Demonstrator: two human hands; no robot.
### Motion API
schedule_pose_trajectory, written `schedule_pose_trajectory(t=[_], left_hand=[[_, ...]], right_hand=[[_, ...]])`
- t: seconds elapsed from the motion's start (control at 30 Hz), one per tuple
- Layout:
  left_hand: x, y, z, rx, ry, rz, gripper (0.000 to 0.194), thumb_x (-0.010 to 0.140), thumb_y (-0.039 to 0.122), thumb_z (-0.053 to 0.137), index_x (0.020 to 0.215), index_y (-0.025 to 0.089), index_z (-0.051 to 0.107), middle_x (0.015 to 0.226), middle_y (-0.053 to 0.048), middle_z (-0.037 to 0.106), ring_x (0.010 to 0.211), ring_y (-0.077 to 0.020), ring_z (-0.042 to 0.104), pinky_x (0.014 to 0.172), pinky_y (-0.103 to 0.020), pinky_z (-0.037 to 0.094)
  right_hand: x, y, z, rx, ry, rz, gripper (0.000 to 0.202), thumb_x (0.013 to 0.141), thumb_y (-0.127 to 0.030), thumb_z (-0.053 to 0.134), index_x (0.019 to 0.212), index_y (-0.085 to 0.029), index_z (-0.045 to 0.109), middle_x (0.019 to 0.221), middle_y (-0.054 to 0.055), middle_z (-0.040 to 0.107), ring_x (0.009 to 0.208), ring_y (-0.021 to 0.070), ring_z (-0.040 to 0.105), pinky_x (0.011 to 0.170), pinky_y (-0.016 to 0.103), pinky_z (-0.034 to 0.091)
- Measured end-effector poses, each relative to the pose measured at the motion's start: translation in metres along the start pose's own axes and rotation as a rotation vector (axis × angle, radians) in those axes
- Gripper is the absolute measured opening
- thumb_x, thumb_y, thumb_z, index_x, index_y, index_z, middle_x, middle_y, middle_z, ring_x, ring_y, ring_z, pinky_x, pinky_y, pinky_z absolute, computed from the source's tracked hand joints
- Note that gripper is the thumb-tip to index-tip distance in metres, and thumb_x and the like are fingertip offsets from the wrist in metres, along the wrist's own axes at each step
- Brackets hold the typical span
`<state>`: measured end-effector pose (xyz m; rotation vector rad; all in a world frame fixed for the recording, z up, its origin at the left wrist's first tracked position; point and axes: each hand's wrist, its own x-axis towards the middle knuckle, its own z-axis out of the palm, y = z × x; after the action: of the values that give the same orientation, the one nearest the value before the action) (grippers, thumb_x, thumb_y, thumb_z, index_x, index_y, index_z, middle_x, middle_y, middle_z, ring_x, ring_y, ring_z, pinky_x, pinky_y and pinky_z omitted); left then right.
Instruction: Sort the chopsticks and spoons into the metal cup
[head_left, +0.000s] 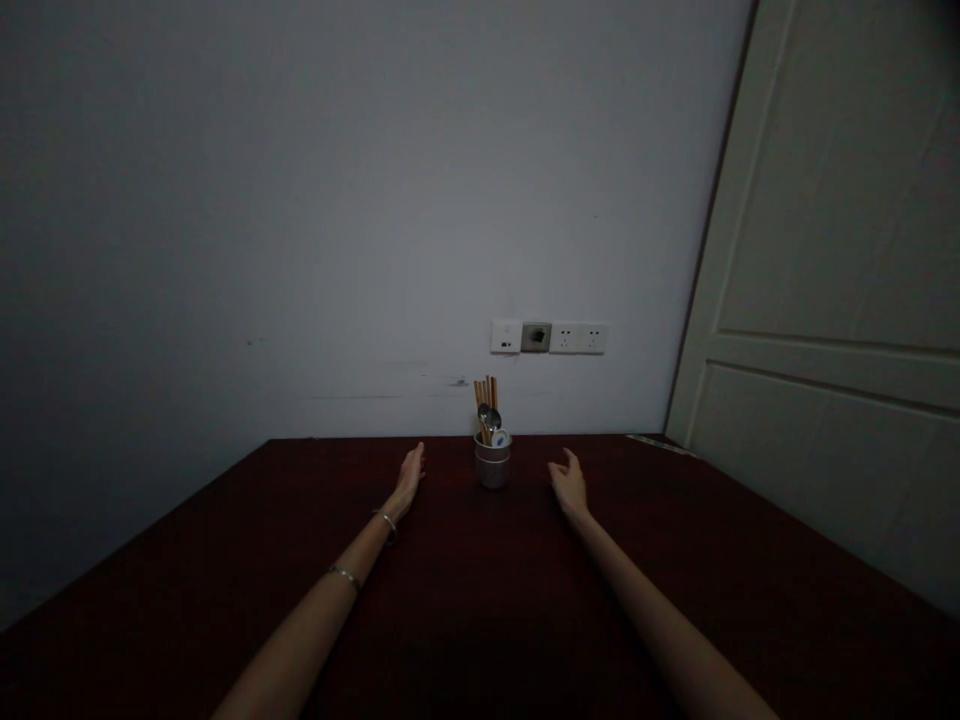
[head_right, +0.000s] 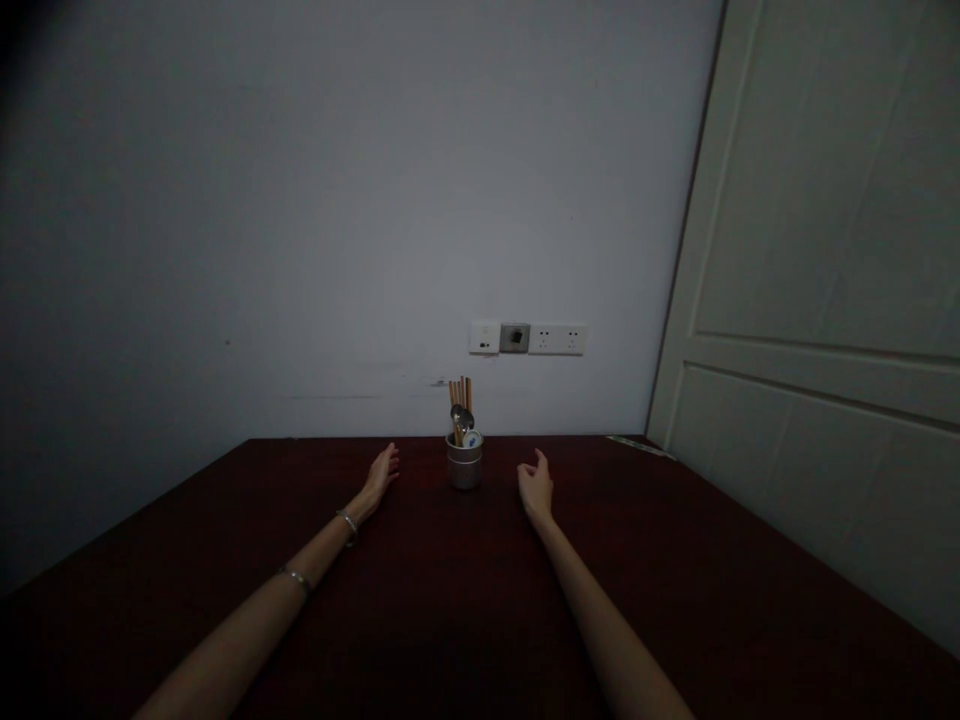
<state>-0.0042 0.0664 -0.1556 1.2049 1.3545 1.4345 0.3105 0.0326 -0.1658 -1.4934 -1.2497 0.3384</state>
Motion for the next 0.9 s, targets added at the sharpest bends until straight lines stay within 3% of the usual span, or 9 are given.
schedule_pose_trajectory(t=[0.1, 0.2, 0.33, 0.53, 0.7, 0.9], left_hand=[[-0.008, 0.005, -0.017, 0.129, -0.044, 0.092, 0.044, 0.081, 0.054, 0.038, 0.096, 0.017, 0.056, 0.110, -0.011, 0.057, 0.104, -0.0248, 0.051, 0.088, -0.035, 0.040], [-0.020, 0.010, -0.031, 0.282, -0.064, 0.182, 0.041, 0.081, 0.052, 0.039, 0.094, 0.018, 0.057, 0.106, -0.009, 0.059, 0.104, -0.0247, 0.051, 0.094, -0.035, 0.034], [-0.035, 0.009, -0.044, 0.415, -0.054, 0.178, 0.038, 0.082, 0.047, 0.041, 0.096, 0.016, 0.056, 0.108, -0.012, 0.059, 0.108, -0.0250, 0.050, 0.098, -0.035, 0.029], [-0.045, 0.004, -0.047, 0.457, -0.076, 0.134, 0.039, 0.074, 0.043, 0.052, 0.102, 0.015, 0.054, 0.133, -0.016, 0.043, 0.129, -0.0254, 0.029, 0.105, -0.032, 0.015], [-0.054, -0.001, -0.049, 0.459, -0.108, 0.121, 0.046, 0.069, 0.045, 0.057, 0.103, 0.015, 0.055, 0.138, -0.017, 0.036, 0.133, -0.0268, 0.019, 0.107, -0.034, 0.008], [-0.060, -0.010, -0.048, 0.520, -0.120, 0.230, 0.056, 0.061, 0.053, 0.061, 0.100, 0.013, 0.057, 0.136, -0.022, 0.036, 0.133, -0.0314, 0.013, 0.107, -0.037, 0.006]], right_hand=[[-0.007, -0.004, -0.010, -0.057, -0.002, 0.027, 0.056, 0.076, -0.031, 0.039, 0.128, -0.013, 0.041, 0.101, 0.011, 0.065, 0.097, 0.0212, 0.060, 0.087, 0.031, 0.042], [-0.014, -0.006, -0.017, -0.155, -0.115, -0.011, 0.054, 0.076, -0.028, 0.041, 0.127, -0.012, 0.044, 0.106, 0.012, 0.063, 0.100, 0.0206, 0.059, 0.088, 0.029, 0.041], [-0.025, -0.002, -0.018, -0.393, -0.296, -0.103, 0.058, 0.076, -0.027, 0.046, 0.130, -0.008, 0.040, 0.118, 0.016, 0.057, 0.109, 0.0230, 0.053, 0.091, 0.030, 0.039], [-0.041, 0.000, -0.013, -0.681, -0.385, -0.305, 0.045, 0.082, -0.024, 0.037, 0.121, -0.007, 0.053, 0.126, 0.016, 0.051, 0.121, 0.0227, 0.042, 0.099, 0.031, 0.031], [-0.043, -0.003, -0.012, -0.712, -0.391, -0.314, 0.043, 0.083, -0.024, 0.038, 0.119, -0.007, 0.055, 0.125, 0.017, 0.051, 0.121, 0.0240, 0.041, 0.100, 0.033, 0.030], [-0.042, 0.000, -0.011, -0.727, -0.399, -0.320, 0.044, 0.083, -0.024, 0.037, 0.119, -0.006, 0.055, 0.126, 0.017, 0.051, 0.122, 0.0241, 0.041, 0.100, 0.033, 0.029]])
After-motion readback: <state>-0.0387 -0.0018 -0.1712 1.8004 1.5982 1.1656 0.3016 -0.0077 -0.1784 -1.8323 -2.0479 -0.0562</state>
